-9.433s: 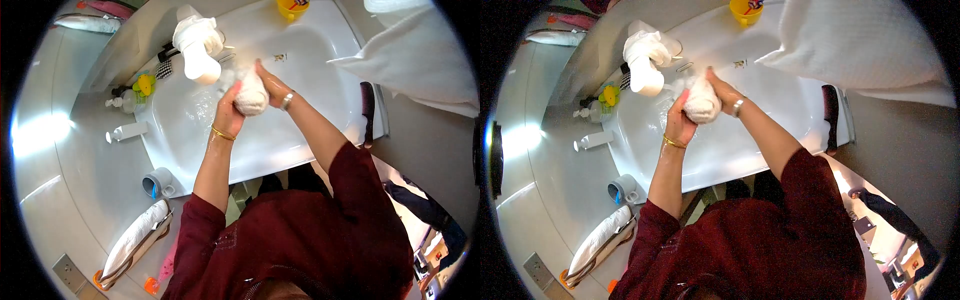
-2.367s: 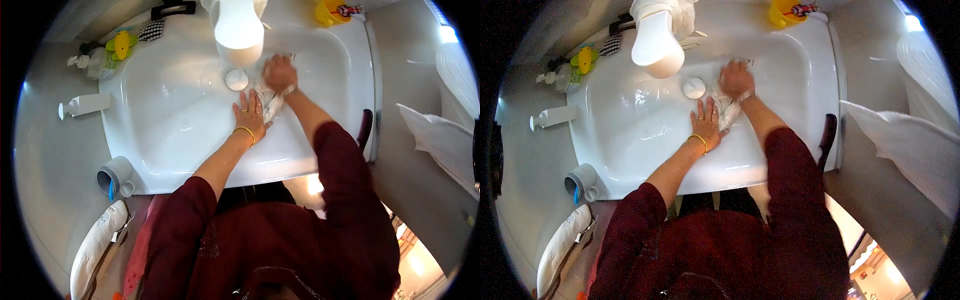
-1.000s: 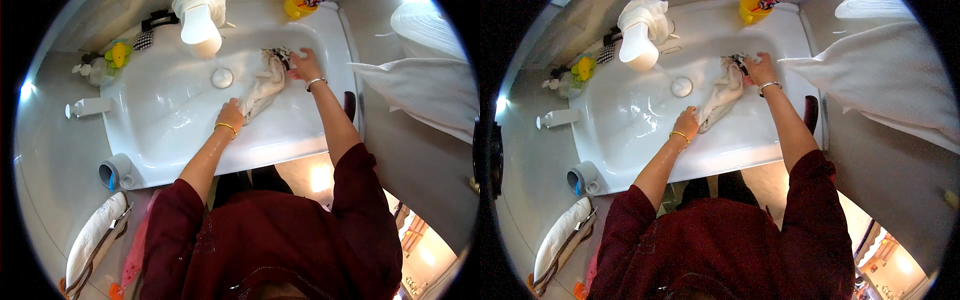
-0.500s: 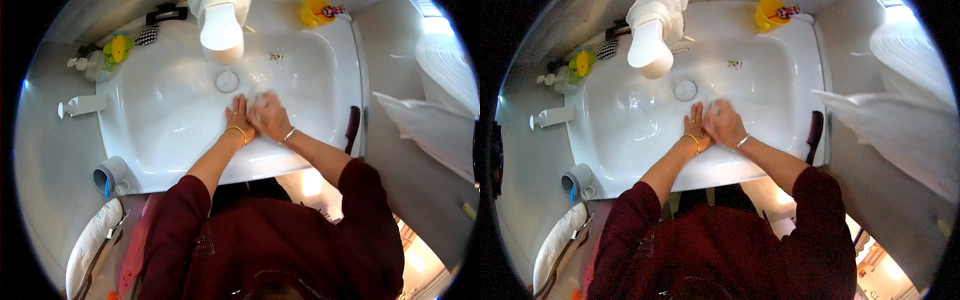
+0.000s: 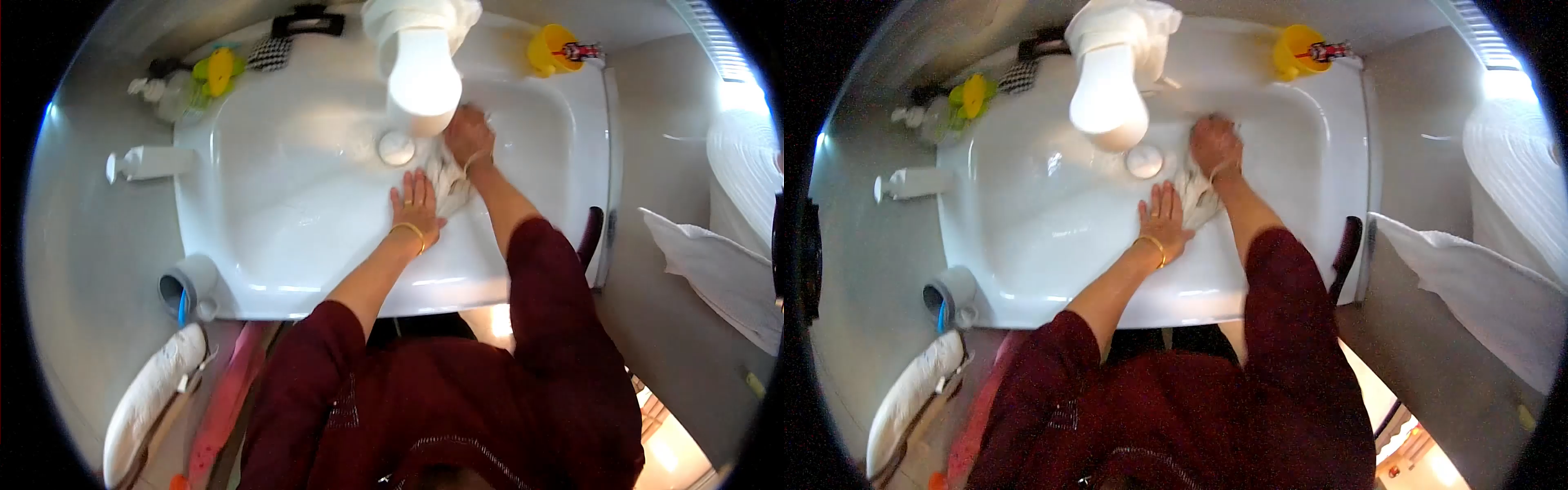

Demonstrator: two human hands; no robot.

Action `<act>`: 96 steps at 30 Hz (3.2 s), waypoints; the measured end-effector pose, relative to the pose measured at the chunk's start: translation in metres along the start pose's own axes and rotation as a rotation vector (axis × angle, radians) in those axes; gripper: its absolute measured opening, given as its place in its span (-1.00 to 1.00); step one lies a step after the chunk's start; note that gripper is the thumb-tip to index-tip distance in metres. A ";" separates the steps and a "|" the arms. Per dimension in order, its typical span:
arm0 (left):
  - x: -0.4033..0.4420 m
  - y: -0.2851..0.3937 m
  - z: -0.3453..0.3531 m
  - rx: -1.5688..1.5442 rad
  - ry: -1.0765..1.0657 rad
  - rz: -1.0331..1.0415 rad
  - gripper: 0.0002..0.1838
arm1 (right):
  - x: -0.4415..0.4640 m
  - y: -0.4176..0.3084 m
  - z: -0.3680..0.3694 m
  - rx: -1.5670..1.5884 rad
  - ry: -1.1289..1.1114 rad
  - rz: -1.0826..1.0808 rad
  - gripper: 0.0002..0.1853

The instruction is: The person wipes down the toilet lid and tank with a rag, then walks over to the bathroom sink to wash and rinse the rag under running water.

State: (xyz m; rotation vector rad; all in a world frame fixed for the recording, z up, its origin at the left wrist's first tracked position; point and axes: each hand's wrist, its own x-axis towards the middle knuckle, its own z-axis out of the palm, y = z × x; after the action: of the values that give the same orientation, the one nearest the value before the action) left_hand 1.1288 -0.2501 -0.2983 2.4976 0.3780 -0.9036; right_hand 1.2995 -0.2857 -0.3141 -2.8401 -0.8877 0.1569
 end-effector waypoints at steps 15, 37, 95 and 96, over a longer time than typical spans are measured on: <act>-0.099 -0.075 -0.080 -1.436 0.060 -0.080 -0.62 | -0.026 0.043 -0.045 1.585 -0.414 0.354 -0.78; -0.076 -0.048 -0.091 -1.422 0.260 -0.076 -0.46 | -0.084 -0.050 -0.060 1.334 -0.438 0.264 -0.55; 0.080 -0.078 -0.044 0.127 0.639 0.218 -0.40 | -0.106 0.079 -0.129 0.964 0.018 0.229 -0.75; 0.078 -0.078 -0.045 0.117 0.647 0.210 -0.41 | -0.106 0.078 -0.127 0.930 0.020 0.231 -0.75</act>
State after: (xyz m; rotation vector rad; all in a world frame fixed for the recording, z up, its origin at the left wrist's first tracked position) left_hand 1.1803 -0.1531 -0.3444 2.8238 0.2556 -0.0167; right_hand 1.2750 -0.4255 -0.1987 -2.0381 -0.3237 0.4349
